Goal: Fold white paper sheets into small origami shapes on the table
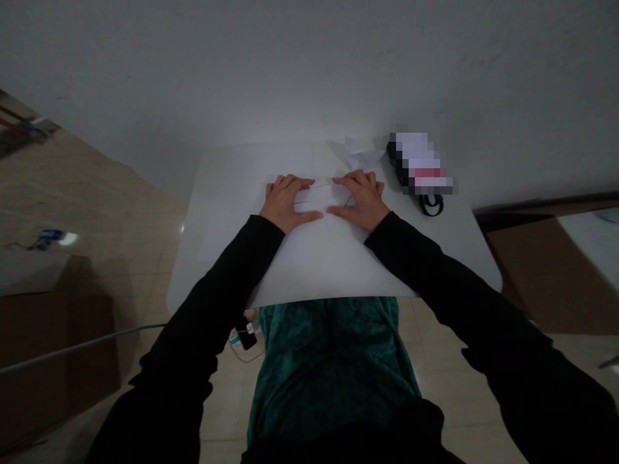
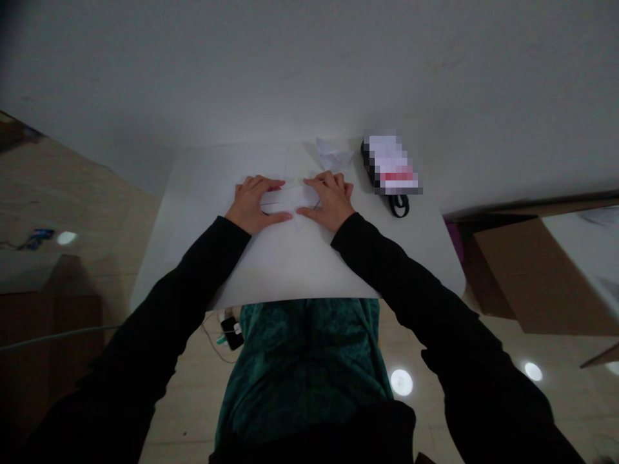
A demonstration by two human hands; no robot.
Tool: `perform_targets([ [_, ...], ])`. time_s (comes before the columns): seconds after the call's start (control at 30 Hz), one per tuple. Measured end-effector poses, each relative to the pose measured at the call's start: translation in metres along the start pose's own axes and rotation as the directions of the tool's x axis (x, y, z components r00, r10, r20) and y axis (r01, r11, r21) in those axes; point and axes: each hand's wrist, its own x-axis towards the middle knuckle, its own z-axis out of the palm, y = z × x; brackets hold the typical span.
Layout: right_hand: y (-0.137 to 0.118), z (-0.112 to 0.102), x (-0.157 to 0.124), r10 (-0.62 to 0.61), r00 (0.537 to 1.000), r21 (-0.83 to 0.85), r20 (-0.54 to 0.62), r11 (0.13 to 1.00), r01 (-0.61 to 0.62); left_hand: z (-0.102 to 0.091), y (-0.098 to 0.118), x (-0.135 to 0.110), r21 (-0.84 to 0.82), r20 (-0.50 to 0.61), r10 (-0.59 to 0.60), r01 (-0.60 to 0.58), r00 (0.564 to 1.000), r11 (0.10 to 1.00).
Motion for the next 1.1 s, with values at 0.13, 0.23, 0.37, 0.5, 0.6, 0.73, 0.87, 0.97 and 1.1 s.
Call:
perform_targets([
  [0.13, 0.001, 0.001, 0.000, 0.016, 1.000, 0.002, -0.005, 1.000, -0.016, 0.000, 0.000, 0.000, 0.023, -0.017, -0.013, 0.014, 1.000, 1.000],
  [0.23, 0.001, -0.001, 0.000, 0.007, 1.000, -0.002, -0.004, 1.000, -0.007, 0.000, 0.000, -0.001, 0.030, -0.035, -0.004, 0.005, 0.999, 1.000],
  [0.37, 0.000, -0.007, -0.001, -0.013, 1.000, -0.028, 0.010, 1.000, 0.013, 0.001, 0.000, -0.002, 0.033, -0.057, 0.042, -0.040, 0.998, 0.999],
  [0.5, -0.001, -0.012, -0.001, -0.074, 0.997, 0.004, -0.020, 0.997, 0.074, 0.001, 0.000, -0.003, 0.035, -0.058, 0.115, -0.113, 0.992, 0.993],
  [0.6, 0.000, -0.013, 0.000, -0.087, 0.996, 0.064, -0.009, 0.994, 0.087, 0.001, -0.002, -0.003, 0.017, -0.047, 0.166, -0.165, 0.985, 0.986],
  [0.73, 0.002, -0.011, 0.000, -0.098, 0.995, 0.114, 0.010, 0.989, 0.096, 0.005, -0.008, -0.001, -0.024, -0.090, 0.228, -0.231, 0.970, 0.973],
  [0.87, 0.004, -0.009, 0.002, -0.159, 0.987, 0.094, 0.028, 0.983, 0.156, 0.009, -0.013, 0.000, -0.034, -0.136, 0.284, -0.291, 0.949, 0.956],
  [0.97, 0.005, -0.006, 0.003, -0.218, 0.976, 0.084, 0.014, 0.973, 0.216, 0.009, -0.011, -0.001, 0.016, -0.126, 0.356, -0.357, 0.926, 0.934],
  [1.1, 0.001, -0.002, 0.000, -0.260, 0.966, 0.028, 0.002, 0.965, 0.260, 0.006, 0.001, -0.005, 0.216, -0.053, 0.435, -0.415, 0.899, 0.884],
])
